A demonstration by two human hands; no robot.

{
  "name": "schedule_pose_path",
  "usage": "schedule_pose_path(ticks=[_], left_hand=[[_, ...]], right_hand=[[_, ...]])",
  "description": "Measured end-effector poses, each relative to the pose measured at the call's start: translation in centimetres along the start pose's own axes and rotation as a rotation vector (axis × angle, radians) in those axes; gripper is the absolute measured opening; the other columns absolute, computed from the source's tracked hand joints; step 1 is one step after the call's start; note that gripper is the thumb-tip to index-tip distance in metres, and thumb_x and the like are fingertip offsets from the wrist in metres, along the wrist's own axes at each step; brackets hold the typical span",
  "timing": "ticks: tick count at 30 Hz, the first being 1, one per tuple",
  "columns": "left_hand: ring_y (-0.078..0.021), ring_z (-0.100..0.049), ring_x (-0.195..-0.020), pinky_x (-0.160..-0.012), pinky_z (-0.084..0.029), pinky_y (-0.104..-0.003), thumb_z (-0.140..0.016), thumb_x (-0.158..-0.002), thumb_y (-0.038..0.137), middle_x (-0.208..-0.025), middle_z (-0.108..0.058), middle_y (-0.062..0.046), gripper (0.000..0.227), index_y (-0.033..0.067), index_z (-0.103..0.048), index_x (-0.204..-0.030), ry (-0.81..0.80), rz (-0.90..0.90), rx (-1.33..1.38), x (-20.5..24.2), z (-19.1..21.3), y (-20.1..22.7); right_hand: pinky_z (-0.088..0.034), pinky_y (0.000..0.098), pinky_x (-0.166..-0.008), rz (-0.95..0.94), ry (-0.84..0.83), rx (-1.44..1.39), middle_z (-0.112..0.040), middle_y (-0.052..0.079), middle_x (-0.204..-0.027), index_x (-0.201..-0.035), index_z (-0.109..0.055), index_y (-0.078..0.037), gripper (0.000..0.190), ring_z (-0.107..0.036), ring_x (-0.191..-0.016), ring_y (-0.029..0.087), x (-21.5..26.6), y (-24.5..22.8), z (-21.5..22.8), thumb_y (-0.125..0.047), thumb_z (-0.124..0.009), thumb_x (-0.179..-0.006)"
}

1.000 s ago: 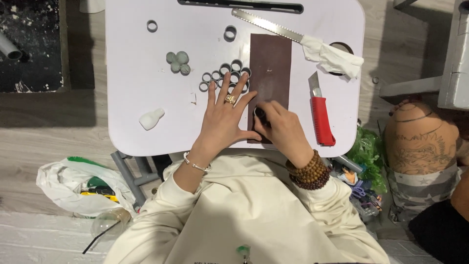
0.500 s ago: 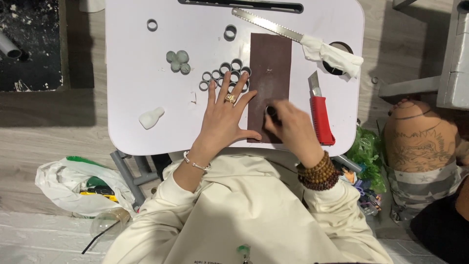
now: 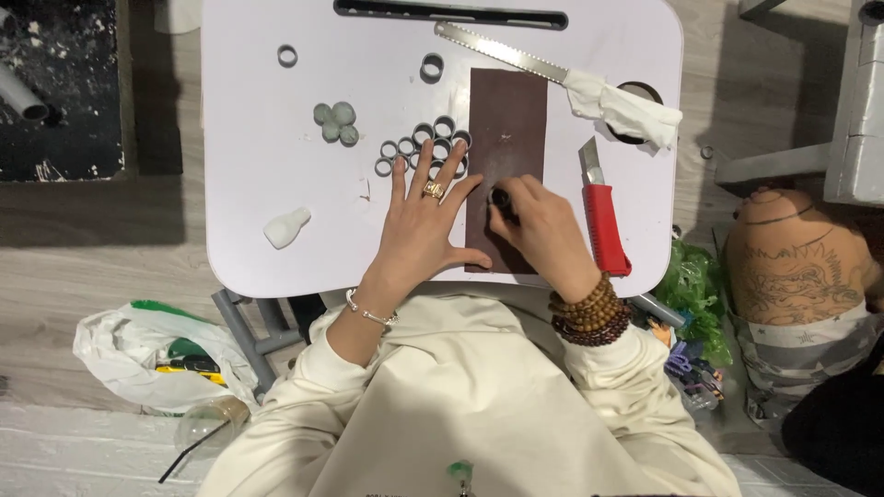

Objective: Sanding the edges of small plastic rings using sandpaper and arranging them on a portable desk.

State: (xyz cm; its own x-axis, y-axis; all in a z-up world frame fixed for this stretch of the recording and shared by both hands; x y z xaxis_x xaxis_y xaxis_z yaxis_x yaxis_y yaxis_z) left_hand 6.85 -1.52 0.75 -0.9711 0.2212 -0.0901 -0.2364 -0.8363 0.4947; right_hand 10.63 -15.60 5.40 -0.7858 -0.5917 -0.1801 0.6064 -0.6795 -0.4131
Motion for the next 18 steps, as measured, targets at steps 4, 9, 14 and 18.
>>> schedule_pose_path(ticks=[4,9,14,18], left_hand=[[-0.05,-0.01,-0.159,-0.124,-0.006,-0.075,-0.091,-0.049,0.072,-0.176,-0.021,-0.012,0.123,0.0155,-0.055,-0.151,-0.015,0.01,0.012,-0.1,-0.1,-0.1],[-0.0504,-0.008,-0.159,-0.124,-0.002,-0.074,-0.087,-0.051,0.076,-0.176,-0.022,-0.014,0.122,0.0138,-0.056,-0.151,-0.018,0.009,0.02,-0.2,0.3,0.2],[-0.0512,-0.01,-0.159,-0.124,-0.004,-0.076,-0.088,-0.049,0.075,-0.176,-0.021,-0.014,0.123,0.0148,-0.055,-0.151,-0.029,0.011,0.012,-0.2,0.0,0.0],[-0.051,-0.009,-0.159,-0.124,-0.002,-0.075,-0.086,-0.051,0.077,-0.176,-0.021,-0.014,0.122,0.0137,-0.056,-0.151,-0.02,0.008,0.029,-0.1,0.1,0.1]], right_hand=[[-0.061,0.0391,-0.064,0.031,-0.096,-0.046,-0.062,0.007,-0.077,-0.114,-0.071,-0.006,0.03,-0.073,-0.068,0.03,1.4,-0.8,-0.8,-0.027,-0.081,-0.094],[-0.06,0.0393,-0.066,-0.04,-0.043,-0.028,-0.064,0.01,-0.081,-0.118,-0.071,-0.005,0.028,-0.074,-0.072,0.031,0.8,0.9,0.6,-0.025,-0.079,-0.1],[-0.059,0.0408,-0.065,0.01,-0.07,-0.056,-0.061,0.009,-0.078,-0.116,-0.071,-0.005,0.027,-0.072,-0.069,0.032,1.0,-0.5,-0.6,-0.027,-0.075,-0.1],[-0.059,0.0478,-0.064,-0.008,-0.091,-0.074,-0.061,0.014,-0.077,-0.116,-0.07,-0.004,0.031,-0.072,-0.071,0.038,1.5,-0.1,0.9,-0.03,-0.076,-0.099]])
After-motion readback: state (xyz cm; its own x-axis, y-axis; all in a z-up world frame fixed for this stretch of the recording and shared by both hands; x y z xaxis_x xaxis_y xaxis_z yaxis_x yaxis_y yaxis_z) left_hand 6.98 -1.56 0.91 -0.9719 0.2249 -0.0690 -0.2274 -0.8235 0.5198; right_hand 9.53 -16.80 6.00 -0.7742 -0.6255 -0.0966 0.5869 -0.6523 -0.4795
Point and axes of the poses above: each hand's wrist, its own x-axis away from the middle knuckle, its own z-axis out of the back of the hand, y = z × x, the point moved 7 cm from there along -x, towards the middle knuckle
